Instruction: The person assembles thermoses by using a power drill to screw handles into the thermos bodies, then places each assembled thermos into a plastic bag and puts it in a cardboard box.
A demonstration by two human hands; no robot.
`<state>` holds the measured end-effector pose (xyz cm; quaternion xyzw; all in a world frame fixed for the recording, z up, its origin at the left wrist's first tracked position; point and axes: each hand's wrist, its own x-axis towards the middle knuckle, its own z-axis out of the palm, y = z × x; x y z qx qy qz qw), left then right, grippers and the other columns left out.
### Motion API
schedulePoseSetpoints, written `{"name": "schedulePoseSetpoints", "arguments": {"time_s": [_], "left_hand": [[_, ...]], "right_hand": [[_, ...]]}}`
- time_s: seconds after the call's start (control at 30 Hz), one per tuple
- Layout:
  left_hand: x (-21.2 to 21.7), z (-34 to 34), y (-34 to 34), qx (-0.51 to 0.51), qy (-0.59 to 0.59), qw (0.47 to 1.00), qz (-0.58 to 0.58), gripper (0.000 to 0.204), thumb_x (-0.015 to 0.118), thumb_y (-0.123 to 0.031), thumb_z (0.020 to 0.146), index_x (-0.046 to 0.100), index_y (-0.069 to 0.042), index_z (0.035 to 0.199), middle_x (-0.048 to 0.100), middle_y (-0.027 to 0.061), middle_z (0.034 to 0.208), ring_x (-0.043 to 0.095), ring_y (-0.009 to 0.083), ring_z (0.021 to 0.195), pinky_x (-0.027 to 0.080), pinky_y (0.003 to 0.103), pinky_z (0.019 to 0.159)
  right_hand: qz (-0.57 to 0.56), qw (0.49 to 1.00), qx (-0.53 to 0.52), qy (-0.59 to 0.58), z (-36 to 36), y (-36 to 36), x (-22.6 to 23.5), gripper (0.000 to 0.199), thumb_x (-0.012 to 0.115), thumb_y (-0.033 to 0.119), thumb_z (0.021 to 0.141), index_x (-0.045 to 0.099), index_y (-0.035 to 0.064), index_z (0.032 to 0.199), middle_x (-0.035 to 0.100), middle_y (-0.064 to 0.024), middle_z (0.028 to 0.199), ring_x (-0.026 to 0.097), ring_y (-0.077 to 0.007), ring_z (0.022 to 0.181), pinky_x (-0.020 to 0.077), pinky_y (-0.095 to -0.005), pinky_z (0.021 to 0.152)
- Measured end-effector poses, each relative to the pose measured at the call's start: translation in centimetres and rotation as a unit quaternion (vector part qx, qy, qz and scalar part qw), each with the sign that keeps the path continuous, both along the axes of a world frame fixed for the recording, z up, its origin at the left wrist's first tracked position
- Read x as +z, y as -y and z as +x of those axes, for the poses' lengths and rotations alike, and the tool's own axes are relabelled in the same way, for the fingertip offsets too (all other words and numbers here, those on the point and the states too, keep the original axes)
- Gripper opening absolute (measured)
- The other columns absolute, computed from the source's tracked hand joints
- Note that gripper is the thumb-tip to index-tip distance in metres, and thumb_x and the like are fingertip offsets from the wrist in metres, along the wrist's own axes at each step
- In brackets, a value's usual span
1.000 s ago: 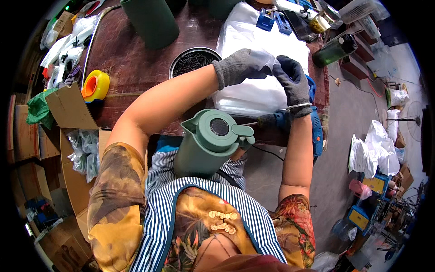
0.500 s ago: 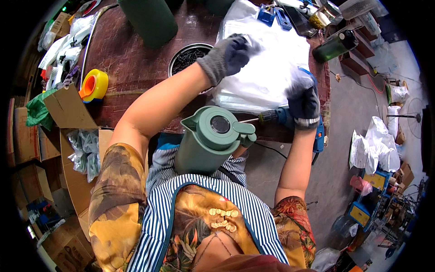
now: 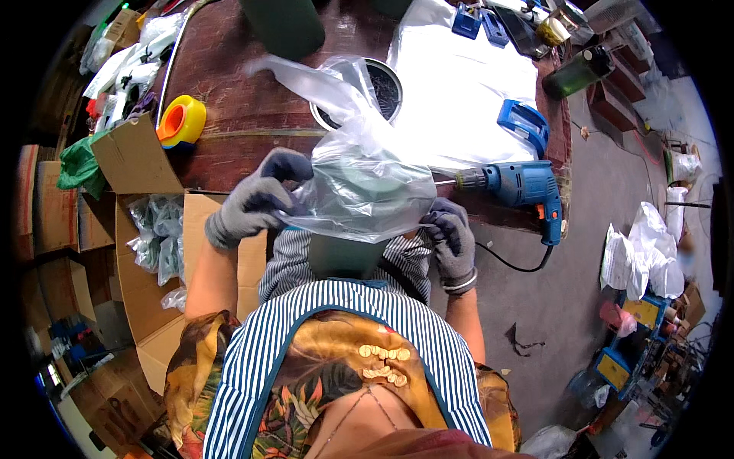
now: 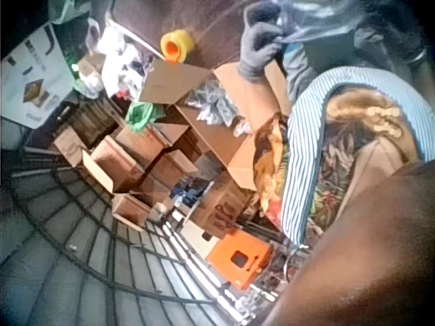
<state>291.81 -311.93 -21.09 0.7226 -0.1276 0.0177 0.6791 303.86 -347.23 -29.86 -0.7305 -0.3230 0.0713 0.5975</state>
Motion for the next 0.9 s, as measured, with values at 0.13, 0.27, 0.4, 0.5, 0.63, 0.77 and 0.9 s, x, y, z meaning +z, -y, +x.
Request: {"name": "schedulePoseSetpoints", "arguments": {"time_s": [0.13,0.27,0.4,0.5,0.63,0.77,0.9], "left_hand": [[-3.0,-5.4,0.2,0.058,-0.015,0.927,0.37,0.029,0.071,-0.018,0.074,0.066,-0.009,0.101,0.057,0.0145,0.123,0.053,0.0346,0.117,0.043,0.044,0.101],[-9.1,-13.0,2.6,0.022,-0.09,0.925,0.368,0.029,0.068,-0.016,0.081,0.064,-0.005,0.108,0.057,0.017,0.127,0.053,0.0382,0.119,0.041,0.047,0.105],[-6.9,-16.3,0.1,0.005,-0.124,0.907,0.402,0.04,0.06,-0.011,0.086,0.06,-0.007,0.126,0.063,0.0156,0.12,0.054,0.0343,0.124,0.043,0.043,0.105],[0.3,-9.2,-4.1,0.295,-0.006,0.82,0.491,0.043,0.055,0.005,0.088,0.058,-0.004,0.13,0.065,0.0146,0.12,0.06,0.029,0.119,0.047,0.039,0.101],[7.7,6.5,2.9,0.088,0.289,0.843,0.445,0.051,0.075,-0.016,0.082,0.061,-0.012,0.131,0.061,0.0116,0.129,0.058,0.028,0.119,0.047,0.042,0.1],[5.2,15.6,12.6,-0.328,0.084,0.712,0.615,0.051,0.071,-0.043,0.085,0.067,-0.01,0.124,0.068,0.0158,0.12,0.062,0.0336,0.109,0.046,0.046,0.099],[3.9,9.8,10.7,-0.344,0.02,0.625,0.7,0.039,0.075,-0.034,0.082,0.071,-0.014,0.115,0.068,0.014,0.116,0.064,0.0321,0.106,0.051,0.048,0.09]], "right_hand": [[0.108,0.986,-0.018,-0.127,-3.6,-2.6,-1.5,0.015,0.065,0.005,0.09,0.061,-0.0033,0.101,0.065,-0.013,0.112,0.059,-0.0233,0.11,0.0467,-0.0329,0.093],[0.059,0.963,0.025,-0.262,-6.1,-2.2,-4.9,0.011,0.062,0.009,0.094,0.063,-0.0005,0.098,0.065,-0.0116,0.111,0.061,-0.0229,0.11,0.0457,-0.0317,0.095],[-0.125,0.98,0.152,-0.017,-11.2,4.0,-3.9,0.024,0.067,0.01,0.085,0.066,0.0032,0.107,0.066,-0.0156,0.117,0.061,-0.0308,0.115,0.0465,-0.0411,0.099],[-0.142,0.977,0.122,-0.102,-12.4,7.6,-2.4,0.033,0.068,0.015,0.078,0.069,0.0052,0.109,0.064,-0.0158,0.123,0.059,-0.0324,0.117,0.0451,-0.0422,0.102],[-0.195,0.954,0.138,-0.182,-12.4,7.7,-2.1,0.03,0.068,0.018,0.081,0.069,0.0047,0.108,0.063,-0.0153,0.125,0.058,-0.0341,0.117,0.045,-0.0425,0.1],[-0.217,0.962,0.126,-0.107,-12.9,8.1,-2.3,0.031,0.07,0.016,0.08,0.068,0.004,0.109,0.061,-0.0191,0.127,0.057,-0.0378,0.117,0.0448,-0.0419,0.1],[-0.19,0.959,0.141,-0.157,-12.3,8.0,-3.8,0.032,0.07,0.017,0.081,0.067,0.0036,0.11,0.06,-0.0192,0.127,0.057,-0.038,0.117,0.045,-0.0414,0.1]]}}
